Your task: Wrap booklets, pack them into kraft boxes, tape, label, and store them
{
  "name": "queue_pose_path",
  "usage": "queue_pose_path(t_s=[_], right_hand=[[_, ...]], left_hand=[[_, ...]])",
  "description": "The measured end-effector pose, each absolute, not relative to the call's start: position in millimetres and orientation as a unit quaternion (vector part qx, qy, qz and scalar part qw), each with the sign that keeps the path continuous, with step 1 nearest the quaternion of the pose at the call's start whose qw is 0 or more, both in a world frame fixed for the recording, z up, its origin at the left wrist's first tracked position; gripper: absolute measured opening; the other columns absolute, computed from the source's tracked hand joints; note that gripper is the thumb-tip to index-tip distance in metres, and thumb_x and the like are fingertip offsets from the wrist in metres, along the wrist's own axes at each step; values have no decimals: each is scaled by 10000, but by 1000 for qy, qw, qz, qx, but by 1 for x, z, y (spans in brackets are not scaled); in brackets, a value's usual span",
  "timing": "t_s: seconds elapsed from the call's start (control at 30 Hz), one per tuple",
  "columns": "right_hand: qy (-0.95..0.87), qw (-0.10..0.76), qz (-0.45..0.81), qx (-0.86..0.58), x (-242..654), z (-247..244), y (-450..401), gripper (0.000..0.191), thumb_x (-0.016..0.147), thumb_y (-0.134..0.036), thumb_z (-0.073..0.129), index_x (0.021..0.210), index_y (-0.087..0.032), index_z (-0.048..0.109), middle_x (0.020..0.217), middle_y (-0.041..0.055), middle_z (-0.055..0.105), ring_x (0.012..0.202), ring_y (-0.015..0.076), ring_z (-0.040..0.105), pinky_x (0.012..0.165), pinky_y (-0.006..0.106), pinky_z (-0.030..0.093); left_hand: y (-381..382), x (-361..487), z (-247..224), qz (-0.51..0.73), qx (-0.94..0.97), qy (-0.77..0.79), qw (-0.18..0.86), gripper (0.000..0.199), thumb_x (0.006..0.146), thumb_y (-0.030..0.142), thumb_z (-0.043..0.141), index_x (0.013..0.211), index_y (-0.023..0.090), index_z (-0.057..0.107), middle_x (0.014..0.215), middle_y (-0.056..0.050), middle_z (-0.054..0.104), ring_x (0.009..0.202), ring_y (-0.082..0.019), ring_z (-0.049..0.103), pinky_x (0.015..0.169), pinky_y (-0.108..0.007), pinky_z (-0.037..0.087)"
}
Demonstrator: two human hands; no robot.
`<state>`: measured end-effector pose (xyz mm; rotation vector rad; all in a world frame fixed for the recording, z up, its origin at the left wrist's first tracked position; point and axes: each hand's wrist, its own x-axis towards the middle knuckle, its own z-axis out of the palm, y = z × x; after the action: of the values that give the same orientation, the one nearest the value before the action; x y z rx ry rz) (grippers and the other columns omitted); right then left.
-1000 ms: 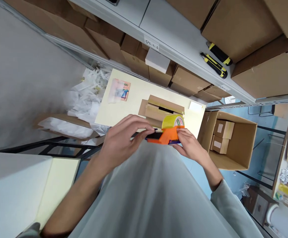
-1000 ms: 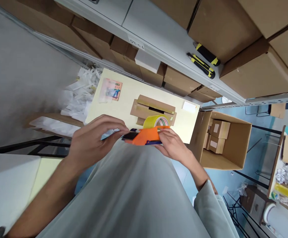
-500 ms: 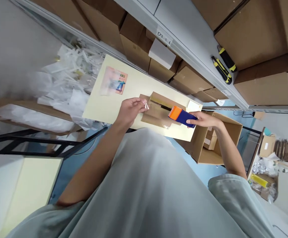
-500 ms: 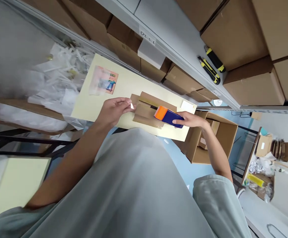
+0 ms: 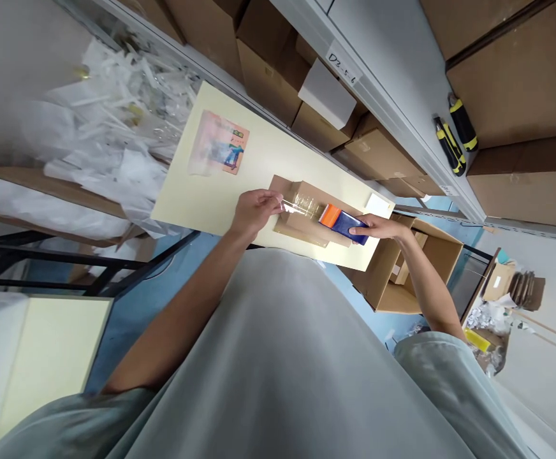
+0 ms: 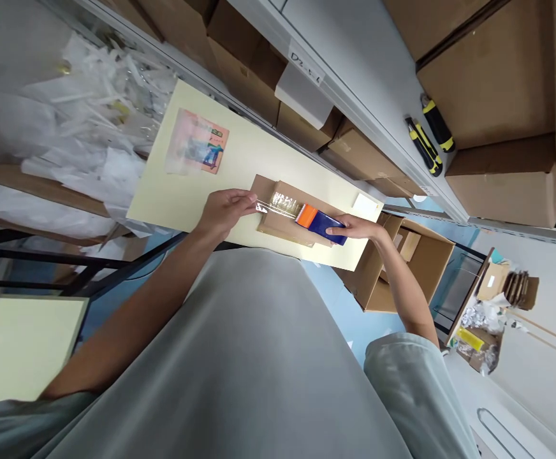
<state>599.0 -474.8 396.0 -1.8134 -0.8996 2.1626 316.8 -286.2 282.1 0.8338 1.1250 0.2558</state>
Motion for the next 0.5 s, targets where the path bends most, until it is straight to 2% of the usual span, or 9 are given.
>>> queue_pose_path(t_s=[0.4,0.5], right_hand=[[-323,78,710,-621,596,386,-474,591,931,-778,734,1012,-194,687,925,33,791,798,182,710,743,285,587],[-331,81,715,-610,595,385,-475,610,940,-792,716,1025,-189,695,947,42,798,806,180,709,750,284,585]], left_hand=[[-287,328,210,66,395,507,763,314,706,354,946,840,118,787,777,-56,763,758,-199,737,813,-367,668],[-292,336,201,40,401,498,768,398,708,405,948,950,122,807,838,-72,783,813,-211,744,829,-358,647]])
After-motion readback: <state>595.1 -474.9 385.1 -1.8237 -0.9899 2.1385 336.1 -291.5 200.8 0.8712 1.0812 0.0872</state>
